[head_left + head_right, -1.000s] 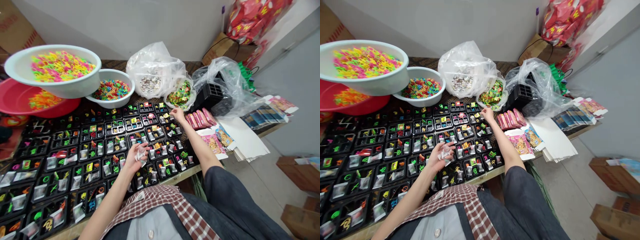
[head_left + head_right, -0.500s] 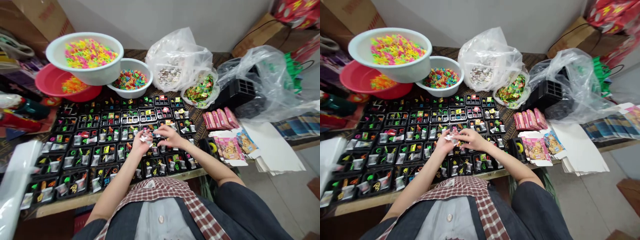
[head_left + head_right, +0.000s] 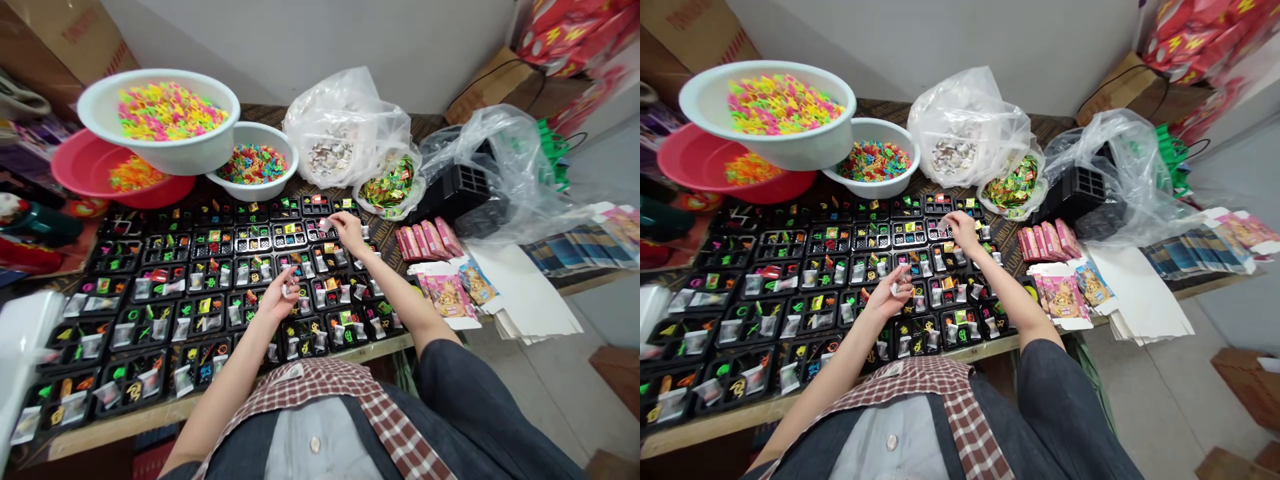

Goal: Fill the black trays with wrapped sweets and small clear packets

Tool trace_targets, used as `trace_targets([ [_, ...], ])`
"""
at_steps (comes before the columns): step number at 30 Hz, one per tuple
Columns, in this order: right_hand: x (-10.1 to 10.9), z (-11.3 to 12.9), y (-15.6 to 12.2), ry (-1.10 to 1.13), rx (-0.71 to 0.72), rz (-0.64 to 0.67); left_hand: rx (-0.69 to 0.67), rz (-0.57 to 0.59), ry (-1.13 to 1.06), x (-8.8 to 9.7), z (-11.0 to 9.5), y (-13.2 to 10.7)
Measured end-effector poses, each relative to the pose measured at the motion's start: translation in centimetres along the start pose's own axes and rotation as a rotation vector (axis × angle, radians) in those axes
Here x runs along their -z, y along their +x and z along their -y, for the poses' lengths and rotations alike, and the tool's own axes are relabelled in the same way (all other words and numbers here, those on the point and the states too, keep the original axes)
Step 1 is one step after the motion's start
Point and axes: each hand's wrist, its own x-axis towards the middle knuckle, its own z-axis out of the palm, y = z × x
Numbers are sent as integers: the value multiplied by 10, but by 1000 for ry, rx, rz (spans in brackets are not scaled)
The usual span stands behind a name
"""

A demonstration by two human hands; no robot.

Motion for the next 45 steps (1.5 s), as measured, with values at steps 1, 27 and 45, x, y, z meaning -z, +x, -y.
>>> trace_targets([
  [1,1,-13,17,-70,-96,47,-27,18,37,0,0,-1],
  [27,-30,60,-23,77,208,362,-315,-35,256,9,1,6],
  [45,-52,62,-29,173,346,485,-145,-10,-100,9,-21,-8],
])
